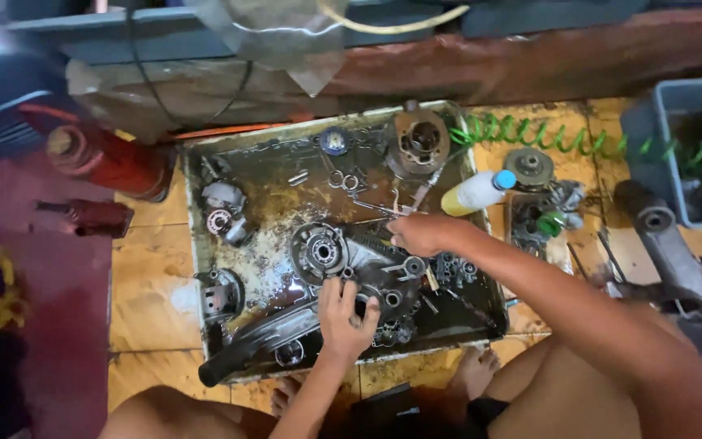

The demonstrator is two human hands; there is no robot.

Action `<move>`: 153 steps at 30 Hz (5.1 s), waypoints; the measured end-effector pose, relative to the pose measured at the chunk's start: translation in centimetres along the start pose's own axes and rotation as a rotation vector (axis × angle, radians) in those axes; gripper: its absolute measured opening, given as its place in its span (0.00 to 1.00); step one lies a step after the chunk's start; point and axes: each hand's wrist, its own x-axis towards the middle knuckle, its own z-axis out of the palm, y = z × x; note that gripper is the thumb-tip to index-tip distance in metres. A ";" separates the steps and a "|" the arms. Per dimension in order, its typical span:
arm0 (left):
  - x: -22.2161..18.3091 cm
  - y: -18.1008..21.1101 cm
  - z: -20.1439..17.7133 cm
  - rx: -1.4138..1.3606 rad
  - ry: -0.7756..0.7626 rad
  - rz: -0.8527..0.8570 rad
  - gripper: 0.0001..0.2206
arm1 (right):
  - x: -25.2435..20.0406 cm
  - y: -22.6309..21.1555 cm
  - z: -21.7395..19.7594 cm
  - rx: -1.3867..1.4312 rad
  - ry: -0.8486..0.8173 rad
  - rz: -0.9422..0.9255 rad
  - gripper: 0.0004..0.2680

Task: The person scrubs a disassembled engine crankcase with a brush and solvent in a metal tray. They repeatedly scrub the interior surfaces and crevices of the crankcase, occasionally dipping the brush into the liquid.

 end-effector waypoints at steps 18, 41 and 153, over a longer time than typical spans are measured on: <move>-0.7 -1.7 0.6 0.040 0.011 0.007 0.14 | 1.0 -1.9 2.2 -0.279 0.022 0.056 0.11; -0.9 5.8 -4.4 -0.267 -0.133 -0.811 0.24 | 0.8 -6.9 -1.0 -0.693 0.223 -0.134 0.04; 4.6 8.1 -6.8 -0.275 -0.439 -0.994 0.40 | -13.1 -13.0 21.4 0.441 1.207 0.156 0.03</move>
